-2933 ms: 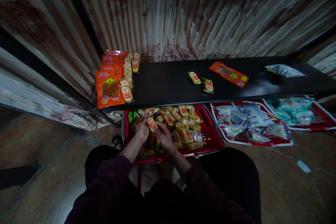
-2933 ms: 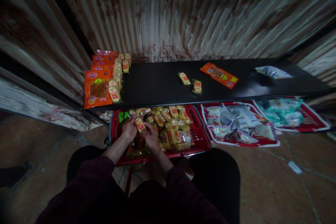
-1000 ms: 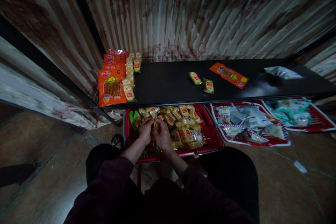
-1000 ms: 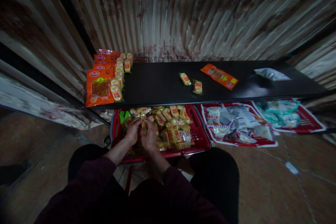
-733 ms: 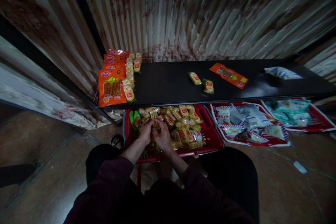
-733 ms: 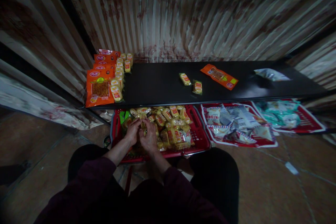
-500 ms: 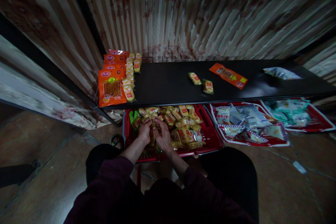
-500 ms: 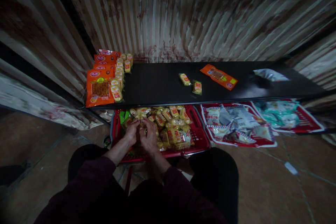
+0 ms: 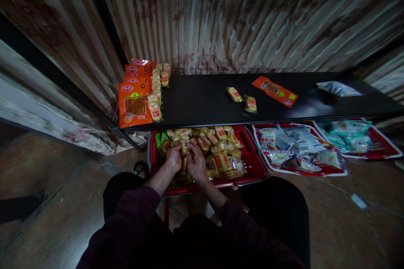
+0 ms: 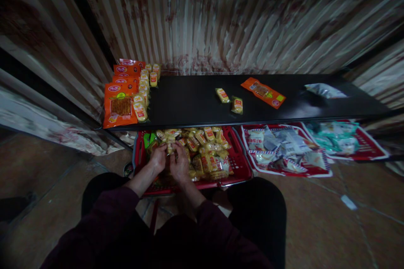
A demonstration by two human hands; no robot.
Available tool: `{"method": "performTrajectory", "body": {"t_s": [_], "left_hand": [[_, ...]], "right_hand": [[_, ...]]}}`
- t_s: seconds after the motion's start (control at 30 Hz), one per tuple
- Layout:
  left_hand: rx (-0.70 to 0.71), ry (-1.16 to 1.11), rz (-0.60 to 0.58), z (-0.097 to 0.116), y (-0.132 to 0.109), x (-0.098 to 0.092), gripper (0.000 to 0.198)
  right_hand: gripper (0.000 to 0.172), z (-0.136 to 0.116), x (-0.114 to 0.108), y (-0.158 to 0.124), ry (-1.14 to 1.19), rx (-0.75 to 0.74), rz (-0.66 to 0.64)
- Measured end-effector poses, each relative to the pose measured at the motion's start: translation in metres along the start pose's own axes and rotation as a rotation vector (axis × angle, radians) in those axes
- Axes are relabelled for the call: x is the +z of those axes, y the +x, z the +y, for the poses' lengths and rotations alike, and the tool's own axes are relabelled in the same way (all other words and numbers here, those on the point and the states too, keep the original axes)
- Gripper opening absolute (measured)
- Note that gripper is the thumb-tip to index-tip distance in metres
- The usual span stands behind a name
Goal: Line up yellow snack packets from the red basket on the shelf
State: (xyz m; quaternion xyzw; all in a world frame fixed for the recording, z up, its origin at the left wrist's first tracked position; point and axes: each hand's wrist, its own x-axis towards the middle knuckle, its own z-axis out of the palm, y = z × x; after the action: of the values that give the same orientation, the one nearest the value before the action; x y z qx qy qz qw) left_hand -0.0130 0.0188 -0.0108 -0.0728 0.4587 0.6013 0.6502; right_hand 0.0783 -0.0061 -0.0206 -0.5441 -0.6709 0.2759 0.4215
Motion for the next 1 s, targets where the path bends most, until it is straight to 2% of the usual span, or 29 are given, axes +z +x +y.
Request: {"method": "performTrajectory", "body": {"t_s": [0.37, 0.67, 1.0], "left_hand": [[-0.069, -0.044, 0.025, -0.0005, -0.0015, 0.0004, 0.013], [-0.055, -0.027, -0.019, 0.002, 0.0011, -0.0027, 0.014], [0.108, 0.122, -0.006, -0.0006, -0.0001, -0.0048, 0.019]], "right_hand": [[0.043, -0.0002, 0.0014, -0.0014, -0.156, -0.067, -0.029], [0.043, 0.0006, -0.0004, -0.0021, -0.201, -0.049, -0.081], [0.05, 0.0025, 0.0006, -0.0025, -0.119, 0.068, -0.075]]}}
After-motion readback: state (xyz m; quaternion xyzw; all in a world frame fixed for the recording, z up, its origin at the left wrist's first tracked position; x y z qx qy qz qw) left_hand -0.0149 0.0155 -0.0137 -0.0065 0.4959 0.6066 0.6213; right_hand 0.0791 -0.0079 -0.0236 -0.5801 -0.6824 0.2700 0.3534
